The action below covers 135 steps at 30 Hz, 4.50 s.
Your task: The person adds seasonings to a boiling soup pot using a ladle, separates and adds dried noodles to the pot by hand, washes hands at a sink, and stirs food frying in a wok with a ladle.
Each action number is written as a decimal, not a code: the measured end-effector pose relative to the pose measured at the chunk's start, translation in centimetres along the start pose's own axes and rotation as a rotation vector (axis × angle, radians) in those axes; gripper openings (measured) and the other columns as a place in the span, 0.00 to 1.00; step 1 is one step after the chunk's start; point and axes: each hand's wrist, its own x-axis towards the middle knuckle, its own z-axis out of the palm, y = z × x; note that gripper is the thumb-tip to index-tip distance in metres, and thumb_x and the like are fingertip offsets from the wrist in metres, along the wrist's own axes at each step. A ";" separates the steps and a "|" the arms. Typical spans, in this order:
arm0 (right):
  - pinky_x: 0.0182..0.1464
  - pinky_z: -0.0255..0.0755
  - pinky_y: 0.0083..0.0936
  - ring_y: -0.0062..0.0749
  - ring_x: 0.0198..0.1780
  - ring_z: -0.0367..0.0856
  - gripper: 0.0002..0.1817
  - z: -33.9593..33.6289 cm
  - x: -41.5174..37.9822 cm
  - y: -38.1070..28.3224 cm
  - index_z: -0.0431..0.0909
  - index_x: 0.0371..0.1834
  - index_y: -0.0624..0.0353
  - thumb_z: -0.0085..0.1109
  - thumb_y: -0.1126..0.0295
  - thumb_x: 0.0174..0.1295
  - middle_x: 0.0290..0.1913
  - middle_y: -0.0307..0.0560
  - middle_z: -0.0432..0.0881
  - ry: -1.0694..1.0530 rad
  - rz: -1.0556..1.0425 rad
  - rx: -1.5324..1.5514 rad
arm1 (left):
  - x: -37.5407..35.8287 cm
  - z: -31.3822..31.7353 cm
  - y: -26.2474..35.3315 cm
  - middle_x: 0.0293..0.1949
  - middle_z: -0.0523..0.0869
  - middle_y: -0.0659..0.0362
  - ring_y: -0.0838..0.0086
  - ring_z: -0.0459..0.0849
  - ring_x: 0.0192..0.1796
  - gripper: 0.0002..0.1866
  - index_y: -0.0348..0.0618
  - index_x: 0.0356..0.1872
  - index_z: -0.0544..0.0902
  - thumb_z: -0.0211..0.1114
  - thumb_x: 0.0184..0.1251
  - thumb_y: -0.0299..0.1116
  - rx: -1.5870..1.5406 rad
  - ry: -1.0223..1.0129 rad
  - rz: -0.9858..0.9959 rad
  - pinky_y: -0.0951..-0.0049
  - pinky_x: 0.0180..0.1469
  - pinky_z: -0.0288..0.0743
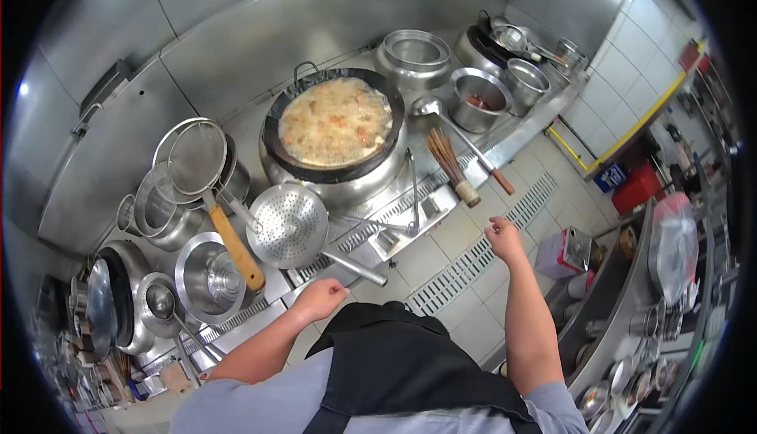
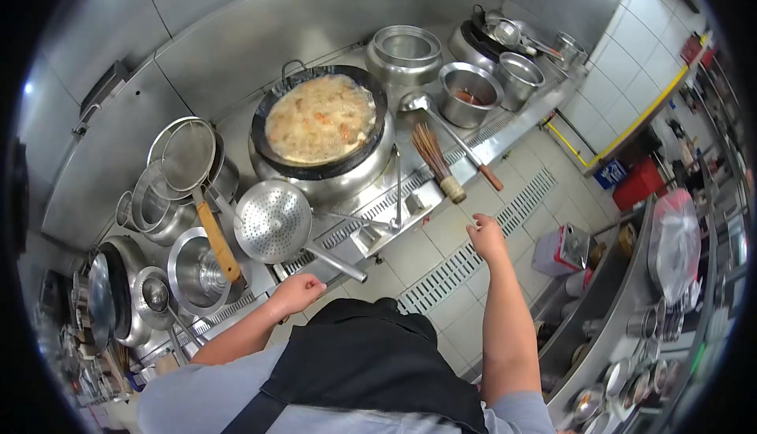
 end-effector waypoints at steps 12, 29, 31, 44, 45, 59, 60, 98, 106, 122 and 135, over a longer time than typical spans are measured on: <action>0.53 0.73 0.51 0.63 0.51 0.79 0.24 1.3 24.1 8.9 0.65 0.67 0.57 0.48 0.67 0.68 0.54 0.68 0.78 -0.214 -0.205 -0.541 | -1.4 7.0 2.5 0.38 0.87 0.44 0.50 0.85 0.44 0.20 0.37 0.37 0.85 0.62 0.61 0.47 -0.142 0.506 -0.605 0.58 0.48 0.78; 0.41 0.74 0.39 0.53 0.35 0.80 0.16 -2.9 28.5 -18.4 0.73 0.46 0.67 0.55 0.66 0.60 0.30 0.57 0.80 -0.373 -0.705 0.135 | -13.5 37.2 6.0 0.33 0.88 0.45 0.49 0.86 0.42 0.14 0.42 0.36 0.86 0.57 0.61 0.39 -0.126 0.325 -0.731 0.51 0.48 0.79; 0.33 0.74 0.38 0.48 0.31 0.82 0.14 -1.3 28.4 -19.9 0.73 0.47 0.65 0.55 0.68 0.61 0.29 0.53 0.80 -0.391 -0.708 -0.070 | -13.8 39.8 5.9 0.32 0.88 0.46 0.49 0.86 0.42 0.13 0.43 0.35 0.86 0.59 0.59 0.40 -0.174 0.360 -0.778 0.51 0.47 0.79; 0.17 0.62 0.23 0.23 0.17 0.68 0.06 -2.7 21.5 -22.3 0.68 0.41 0.53 0.54 0.72 0.66 0.22 0.39 0.73 -1.174 0.054 0.667 | -16.8 48.8 -2.8 0.32 0.87 0.49 0.52 0.87 0.39 0.12 0.48 0.33 0.86 0.68 0.50 0.42 -0.123 0.263 -0.809 0.51 0.42 0.80; 0.17 0.62 0.23 0.23 0.17 0.68 0.06 -3.6 20.6 -22.3 0.68 0.42 0.54 0.54 0.72 0.66 0.22 0.39 0.72 -1.140 0.003 0.591 | -16.9 48.3 -4.2 0.32 0.87 0.49 0.52 0.87 0.39 0.12 0.48 0.33 0.87 0.68 0.49 0.42 -0.040 0.256 -0.788 0.51 0.42 0.80; 0.19 0.67 0.27 0.25 0.15 0.70 0.17 -16.4 11.8 -20.7 0.72 0.54 0.64 0.54 0.75 0.61 0.27 0.43 0.76 -0.694 -0.477 -0.186 | -15.8 48.6 -10.8 0.30 0.88 0.53 0.57 0.87 0.40 0.05 0.48 0.23 0.86 0.69 0.48 0.36 0.025 0.331 -0.734 0.57 0.43 0.81; 0.19 0.68 0.27 0.26 0.16 0.71 0.23 -17.7 10.2 -21.4 0.70 0.61 0.65 0.54 0.74 0.61 0.29 0.44 0.78 -0.580 -0.517 -0.292 | -16.2 48.6 -10.4 0.30 0.88 0.53 0.57 0.87 0.40 0.05 0.48 0.23 0.86 0.69 0.48 0.36 0.022 0.326 -0.727 0.57 0.43 0.81; 0.37 0.77 0.39 0.51 0.36 0.84 0.15 -8.3 17.4 -21.3 0.73 0.48 0.67 0.53 0.71 0.60 0.37 0.59 0.84 -0.710 -0.470 -0.235 | -13.6 54.3 0.6 0.31 0.88 0.53 0.55 0.87 0.41 0.09 0.50 0.33 0.86 0.66 0.55 0.40 0.018 0.279 -0.836 0.55 0.42 0.80; 0.52 0.76 0.45 0.55 0.50 0.83 0.22 -10.7 17.9 -26.5 0.73 0.63 0.53 0.49 0.69 0.64 0.46 0.62 0.84 -0.171 -0.954 -0.420 | -13.5 53.7 1.9 0.32 0.88 0.54 0.57 0.87 0.42 0.09 0.52 0.33 0.86 0.68 0.53 0.41 -0.021 0.308 -0.853 0.56 0.42 0.80; 0.47 0.79 0.39 0.45 0.46 0.86 0.37 -9.9 18.0 -25.9 0.56 0.78 0.39 0.48 0.74 0.63 0.47 0.52 0.85 -0.166 -1.058 -0.990 | -13.7 55.2 0.5 0.33 0.88 0.56 0.59 0.87 0.43 0.11 0.55 0.34 0.87 0.71 0.50 0.43 -0.051 0.264 -0.818 0.57 0.43 0.80; 0.47 0.78 0.41 0.46 0.42 0.85 0.31 -22.0 14.3 -21.1 0.64 0.74 0.40 0.49 0.69 0.65 0.42 0.49 0.86 -0.133 -0.955 -0.976 | -14.4 49.6 -2.6 0.33 0.88 0.55 0.59 0.87 0.43 0.14 0.54 0.33 0.87 0.73 0.46 0.46 0.087 0.255 -0.713 0.56 0.42 0.80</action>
